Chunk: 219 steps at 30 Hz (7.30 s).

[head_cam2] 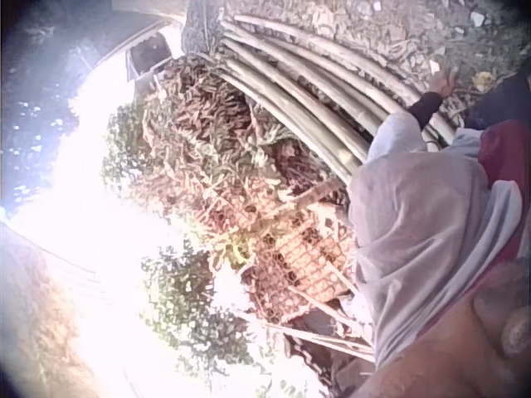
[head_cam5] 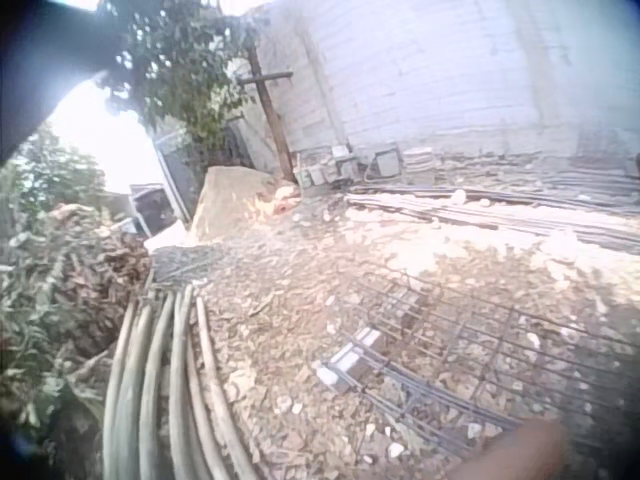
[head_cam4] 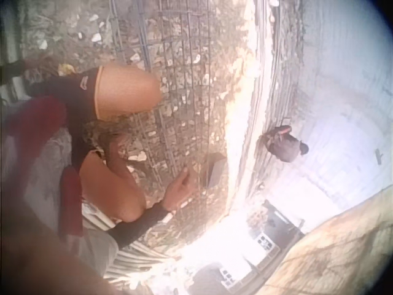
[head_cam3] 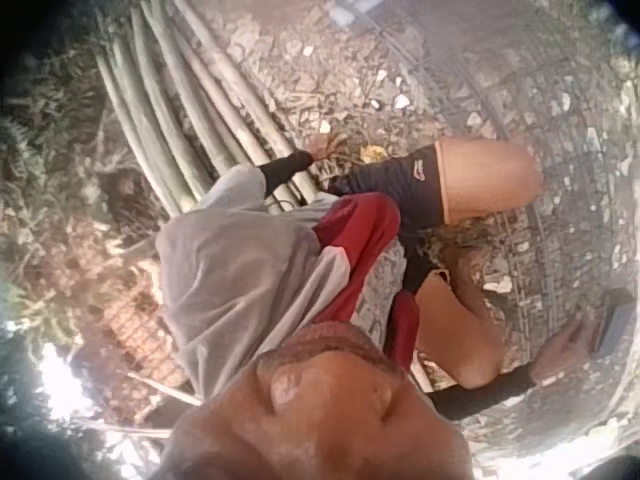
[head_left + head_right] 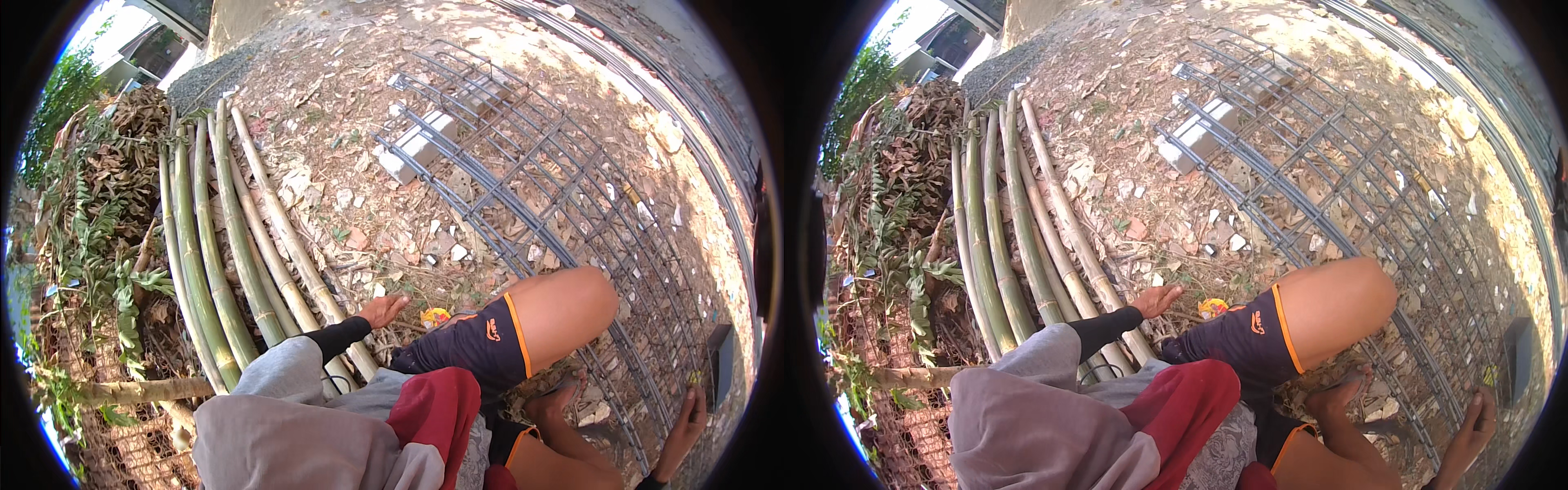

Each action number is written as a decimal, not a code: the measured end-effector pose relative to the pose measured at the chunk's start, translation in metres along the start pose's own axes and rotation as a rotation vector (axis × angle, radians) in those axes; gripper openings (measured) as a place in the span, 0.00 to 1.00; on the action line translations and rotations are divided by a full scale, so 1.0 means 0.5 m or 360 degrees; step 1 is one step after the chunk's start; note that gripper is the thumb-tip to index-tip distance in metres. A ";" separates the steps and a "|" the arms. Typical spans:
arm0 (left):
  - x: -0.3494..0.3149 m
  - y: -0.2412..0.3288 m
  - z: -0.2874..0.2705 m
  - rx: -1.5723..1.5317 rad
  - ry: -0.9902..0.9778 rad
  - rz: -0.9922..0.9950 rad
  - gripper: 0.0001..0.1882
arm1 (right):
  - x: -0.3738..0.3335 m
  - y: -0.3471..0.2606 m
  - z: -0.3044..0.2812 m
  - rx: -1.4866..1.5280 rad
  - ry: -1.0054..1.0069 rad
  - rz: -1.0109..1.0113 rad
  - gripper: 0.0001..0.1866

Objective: The person ties metal rebar together with wire to construct a cage structure. They twist wire around the intersections of the rebar by hand and using a pair of pliers.

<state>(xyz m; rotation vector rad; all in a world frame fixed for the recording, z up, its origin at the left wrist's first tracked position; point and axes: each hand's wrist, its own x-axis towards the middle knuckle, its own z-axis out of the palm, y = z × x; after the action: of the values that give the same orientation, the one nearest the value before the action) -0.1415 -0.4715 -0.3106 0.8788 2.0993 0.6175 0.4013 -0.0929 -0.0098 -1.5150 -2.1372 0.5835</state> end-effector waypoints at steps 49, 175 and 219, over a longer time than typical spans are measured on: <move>-0.121 -0.125 -0.021 0.1076 0.0272 -0.0495 0.27 | 0.038 -0.107 0.078 -0.0129 -0.0327 0.0092 0.17; 0.465 0.896 0.805 0.0650 -0.1250 0.1211 0.17 | 0.037 0.334 0.466 0.1669 0.0073 0.1803 0.14; 0.443 0.912 0.792 0.0622 -0.0985 0.0904 0.25 | -0.022 0.191 0.488 -0.0996 -0.0104 0.0294 0.22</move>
<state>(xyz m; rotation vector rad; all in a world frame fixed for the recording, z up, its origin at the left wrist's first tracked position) 0.2432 0.0429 -0.3456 1.6711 1.4140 0.1558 0.3343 -0.0933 -0.2633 -2.0519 -2.3748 0.0012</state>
